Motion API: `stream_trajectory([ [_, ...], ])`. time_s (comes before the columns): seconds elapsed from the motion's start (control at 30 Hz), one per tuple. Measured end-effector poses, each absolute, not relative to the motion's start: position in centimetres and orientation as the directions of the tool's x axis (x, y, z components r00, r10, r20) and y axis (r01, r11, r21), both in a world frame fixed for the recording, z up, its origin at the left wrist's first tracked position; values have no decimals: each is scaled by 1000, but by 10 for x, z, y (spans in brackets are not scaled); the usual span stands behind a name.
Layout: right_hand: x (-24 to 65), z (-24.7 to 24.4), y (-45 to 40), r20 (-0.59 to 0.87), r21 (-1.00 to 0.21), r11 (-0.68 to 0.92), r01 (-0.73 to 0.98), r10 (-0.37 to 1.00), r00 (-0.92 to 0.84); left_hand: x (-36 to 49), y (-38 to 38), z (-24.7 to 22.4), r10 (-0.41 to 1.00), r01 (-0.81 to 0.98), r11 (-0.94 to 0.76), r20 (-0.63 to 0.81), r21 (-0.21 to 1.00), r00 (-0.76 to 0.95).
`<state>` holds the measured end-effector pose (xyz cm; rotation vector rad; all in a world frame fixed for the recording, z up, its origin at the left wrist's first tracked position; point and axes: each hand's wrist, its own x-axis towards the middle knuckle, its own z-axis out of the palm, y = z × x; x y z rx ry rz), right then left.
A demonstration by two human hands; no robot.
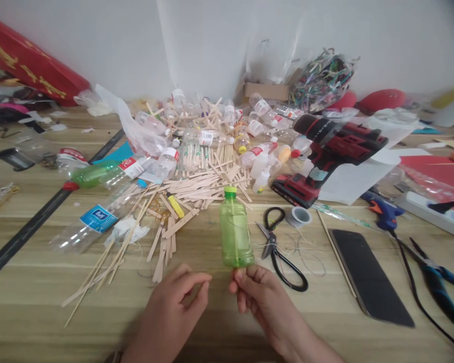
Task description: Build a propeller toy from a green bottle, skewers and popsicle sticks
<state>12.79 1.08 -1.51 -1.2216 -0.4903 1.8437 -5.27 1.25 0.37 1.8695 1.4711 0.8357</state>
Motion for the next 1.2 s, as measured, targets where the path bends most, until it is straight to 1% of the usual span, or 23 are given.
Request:
stream_trajectory([
  [0.1,126,-15,11,-556,-666,-563,-489,812,-176,-54,15,-2,964,676,-266,191,687,185],
  [0.17,123,-15,11,-543,-666,-556,-497,819,-189,-52,19,-1,964,744,-265,172,613,201],
  [0.23,119,-14,11,-524,-677,-550,-490,827,-203,-48,26,4,977,832,-210,70,513,204],
  [0.3,117,-13,11,-510,-687,-546,-480,832,-217,-45,37,13,974,888,-129,-112,442,197],
  [0.33,116,-12,11,-503,-692,-545,-473,834,-225,-44,43,18,956,888,-104,-201,448,213],
  [0.37,116,-12,11,-493,-700,-541,-466,838,-233,-45,50,21,916,861,-97,-294,500,274],
  [0.43,117,-12,12,-467,-722,-533,-441,846,-258,-48,62,25,802,768,-36,-440,639,404],
  [0.47,118,-13,12,-455,-731,-532,-427,847,-276,-50,66,25,738,682,18,-469,731,484],
  [0.5,119,-13,12,-445,-739,-530,-416,848,-289,-51,68,24,683,570,81,-462,818,566],
  [0.53,120,-14,12,-438,-745,-527,-409,849,-297,-51,69,22,651,453,144,-429,880,625],
  [0.57,121,-16,11,-433,-748,-523,-409,851,-297,-50,68,19,644,345,198,-387,918,660],
  [0.63,121,-19,10,-434,-748,-518,-415,855,-284,-45,62,13,683,192,272,-330,943,652],
  [0.7,121,-21,9,-446,-744,-525,-413,851,-277,-39,54,7,716,77,353,-322,933,620],
  [0.8,121,-22,9,-465,-729,-547,-411,837,-288,-30,43,0,749,-64,470,-359,880,557],
  [0.87,121,-20,10,-479,-716,-563,-412,827,-296,-25,37,-4,760,-152,536,-397,830,515],
  [0.93,120,-17,11,-495,-705,-579,-410,815,-301,-21,32,-7,749,-252,608,-437,753,499],
  [1.0,120,-15,11,-501,-701,-587,-406,810,-305,-16,28,-10,722,-345,669,-466,658,511],
  [1.07,119,-15,9,-492,-707,-586,-397,810,-319,-12,26,-11,690,-401,713,-469,576,552],
  [1.13,117,-17,8,-479,-718,-574,-393,818,-319,-9,24,-13,666,-427,737,-459,524,588],
  [1.2,117,-19,7,-461,-733,-545,-407,838,-291,-8,23,-15,670,-450,737,-459,505,583],
])
